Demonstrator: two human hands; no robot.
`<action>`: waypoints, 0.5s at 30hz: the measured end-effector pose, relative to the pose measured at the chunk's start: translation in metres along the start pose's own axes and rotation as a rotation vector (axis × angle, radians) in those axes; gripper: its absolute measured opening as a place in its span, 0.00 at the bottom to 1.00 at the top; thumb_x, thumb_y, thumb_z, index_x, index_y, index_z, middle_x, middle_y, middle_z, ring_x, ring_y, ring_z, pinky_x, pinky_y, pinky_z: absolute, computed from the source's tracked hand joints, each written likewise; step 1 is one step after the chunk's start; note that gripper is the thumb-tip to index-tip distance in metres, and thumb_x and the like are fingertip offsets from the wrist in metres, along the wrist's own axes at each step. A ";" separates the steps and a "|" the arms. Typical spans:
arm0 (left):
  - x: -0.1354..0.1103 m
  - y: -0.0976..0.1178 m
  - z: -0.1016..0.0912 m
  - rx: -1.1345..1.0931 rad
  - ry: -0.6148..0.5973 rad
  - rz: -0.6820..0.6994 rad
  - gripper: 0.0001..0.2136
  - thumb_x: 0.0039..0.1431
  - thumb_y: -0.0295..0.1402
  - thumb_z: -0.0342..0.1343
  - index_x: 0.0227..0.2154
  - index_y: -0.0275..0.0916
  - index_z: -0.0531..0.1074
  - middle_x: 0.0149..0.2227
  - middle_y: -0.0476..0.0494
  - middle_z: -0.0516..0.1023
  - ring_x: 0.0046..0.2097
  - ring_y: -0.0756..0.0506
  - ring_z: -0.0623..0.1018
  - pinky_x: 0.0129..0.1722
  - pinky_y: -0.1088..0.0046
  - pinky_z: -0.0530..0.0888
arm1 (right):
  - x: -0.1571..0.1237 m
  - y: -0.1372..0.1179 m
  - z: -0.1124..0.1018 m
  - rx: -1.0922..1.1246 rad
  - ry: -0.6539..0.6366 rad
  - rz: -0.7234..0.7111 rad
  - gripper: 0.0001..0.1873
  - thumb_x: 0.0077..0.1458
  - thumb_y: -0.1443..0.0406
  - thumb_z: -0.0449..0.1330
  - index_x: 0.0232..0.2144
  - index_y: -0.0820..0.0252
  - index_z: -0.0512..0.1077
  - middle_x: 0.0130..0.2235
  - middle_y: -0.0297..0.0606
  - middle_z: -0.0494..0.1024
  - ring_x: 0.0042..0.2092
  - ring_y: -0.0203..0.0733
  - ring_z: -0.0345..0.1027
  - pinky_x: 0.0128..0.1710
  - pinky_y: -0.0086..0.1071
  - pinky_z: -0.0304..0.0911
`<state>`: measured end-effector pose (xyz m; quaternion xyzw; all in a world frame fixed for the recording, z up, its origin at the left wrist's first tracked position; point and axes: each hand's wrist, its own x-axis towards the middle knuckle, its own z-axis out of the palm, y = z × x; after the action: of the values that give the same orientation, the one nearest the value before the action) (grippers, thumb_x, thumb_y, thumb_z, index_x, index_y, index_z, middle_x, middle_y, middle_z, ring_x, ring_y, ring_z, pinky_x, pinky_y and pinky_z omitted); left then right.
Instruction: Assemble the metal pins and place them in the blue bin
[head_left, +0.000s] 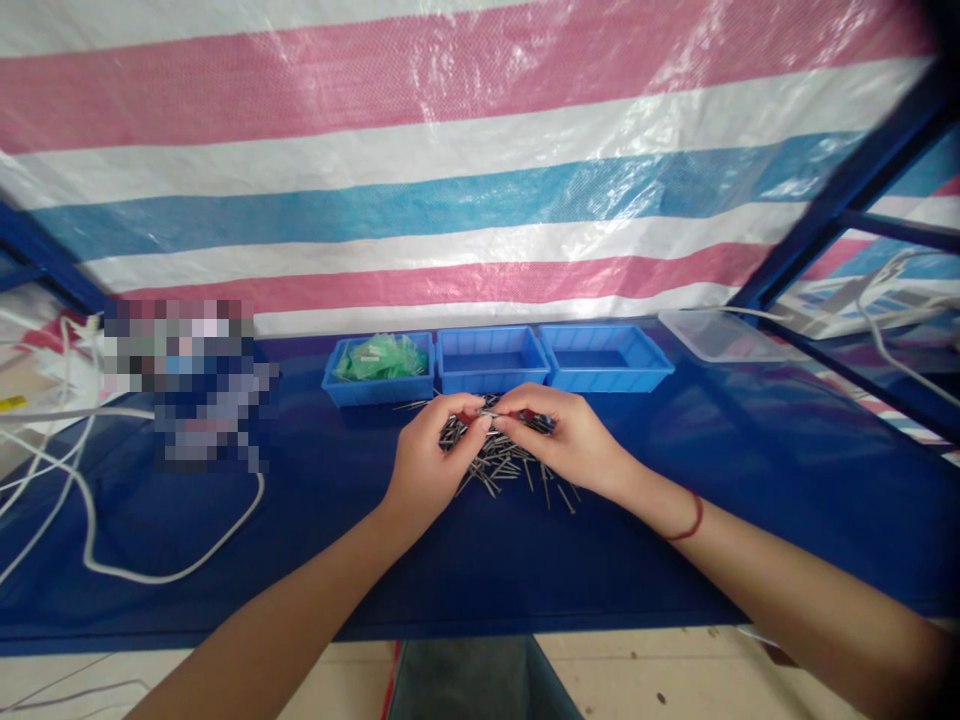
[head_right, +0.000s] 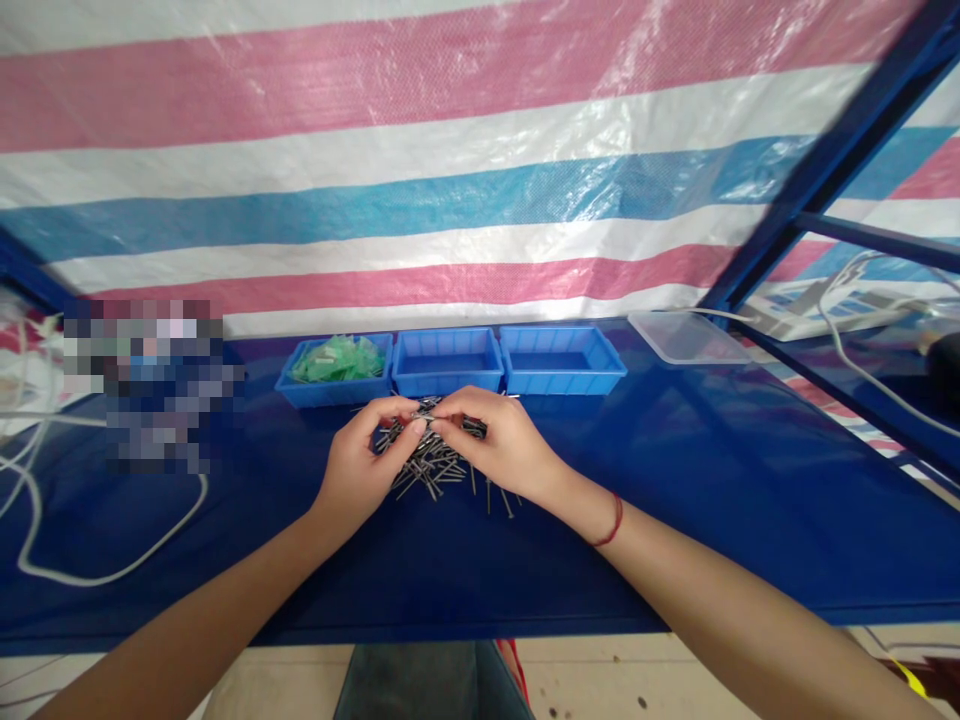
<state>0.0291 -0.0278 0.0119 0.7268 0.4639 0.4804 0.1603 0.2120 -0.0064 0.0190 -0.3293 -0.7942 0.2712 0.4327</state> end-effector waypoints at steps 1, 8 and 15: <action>0.000 -0.001 0.000 -0.002 -0.004 0.000 0.07 0.58 0.33 0.55 0.40 0.40 0.72 0.35 0.48 0.78 0.38 0.49 0.76 0.43 0.73 0.71 | 0.000 0.000 0.000 -0.005 -0.010 -0.013 0.07 0.58 0.63 0.57 0.35 0.58 0.74 0.36 0.39 0.78 0.38 0.39 0.71 0.38 0.33 0.66; 0.002 -0.005 0.002 0.010 -0.043 0.003 0.13 0.60 0.33 0.53 0.48 0.39 0.66 0.36 0.47 0.77 0.37 0.49 0.76 0.42 0.72 0.70 | 0.011 0.012 -0.012 -0.316 0.175 -0.039 0.10 0.61 0.62 0.54 0.35 0.59 0.74 0.36 0.39 0.78 0.38 0.41 0.70 0.41 0.36 0.62; 0.000 -0.002 0.000 0.324 -0.281 0.110 0.07 0.60 0.30 0.50 0.38 0.42 0.73 0.38 0.48 0.78 0.42 0.45 0.74 0.43 0.66 0.64 | 0.020 0.031 -0.026 -0.764 0.219 0.011 0.16 0.62 0.57 0.52 0.36 0.60 0.76 0.34 0.42 0.76 0.38 0.46 0.69 0.40 0.38 0.56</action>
<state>0.0280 -0.0263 0.0106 0.8271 0.4676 0.3018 0.0780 0.2356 0.0322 0.0198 -0.4977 -0.7853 -0.0783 0.3598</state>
